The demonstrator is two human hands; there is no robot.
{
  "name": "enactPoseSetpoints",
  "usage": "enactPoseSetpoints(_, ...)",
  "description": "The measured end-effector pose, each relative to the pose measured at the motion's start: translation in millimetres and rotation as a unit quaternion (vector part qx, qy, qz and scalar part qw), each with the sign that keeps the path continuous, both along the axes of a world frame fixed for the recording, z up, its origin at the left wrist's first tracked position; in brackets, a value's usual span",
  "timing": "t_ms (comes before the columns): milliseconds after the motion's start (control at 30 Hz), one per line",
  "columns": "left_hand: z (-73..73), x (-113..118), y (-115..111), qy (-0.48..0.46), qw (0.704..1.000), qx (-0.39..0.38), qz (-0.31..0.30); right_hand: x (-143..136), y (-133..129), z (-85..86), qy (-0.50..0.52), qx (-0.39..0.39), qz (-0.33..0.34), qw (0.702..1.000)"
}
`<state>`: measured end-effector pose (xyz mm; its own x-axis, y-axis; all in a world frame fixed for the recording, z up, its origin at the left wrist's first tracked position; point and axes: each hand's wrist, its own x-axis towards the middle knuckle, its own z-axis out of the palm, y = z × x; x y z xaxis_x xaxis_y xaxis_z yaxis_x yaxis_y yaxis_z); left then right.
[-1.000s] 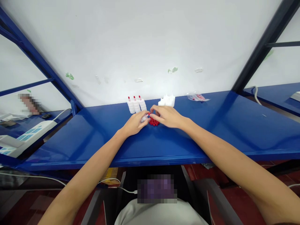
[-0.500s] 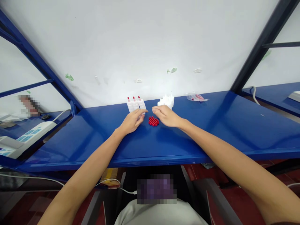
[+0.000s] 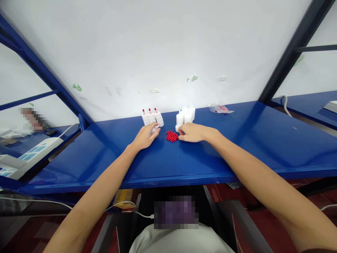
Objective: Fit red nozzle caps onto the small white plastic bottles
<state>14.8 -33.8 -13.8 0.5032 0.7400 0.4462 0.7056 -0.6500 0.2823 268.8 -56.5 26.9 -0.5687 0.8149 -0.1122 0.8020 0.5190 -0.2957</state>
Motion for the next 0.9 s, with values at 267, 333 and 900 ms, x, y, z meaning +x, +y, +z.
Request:
enactPoseSetpoints(267, -0.1, 1, -1, 0.008, 1.000, -0.014, -0.004, -2, 0, -2.6, 0.028, -0.006, 0.021, 0.999)
enactPoseSetpoints(333, 0.8, 3, -4, 0.005, 1.000, -0.023, -0.008, -2, -1, -0.2, 0.050, 0.015, 0.015, 0.998)
enactPoseSetpoints(900, 9.9, 6, -14, 0.028, 0.999, -0.003, 0.030, 1, 3, 1.6, 0.217, 0.290, -0.131, 0.923)
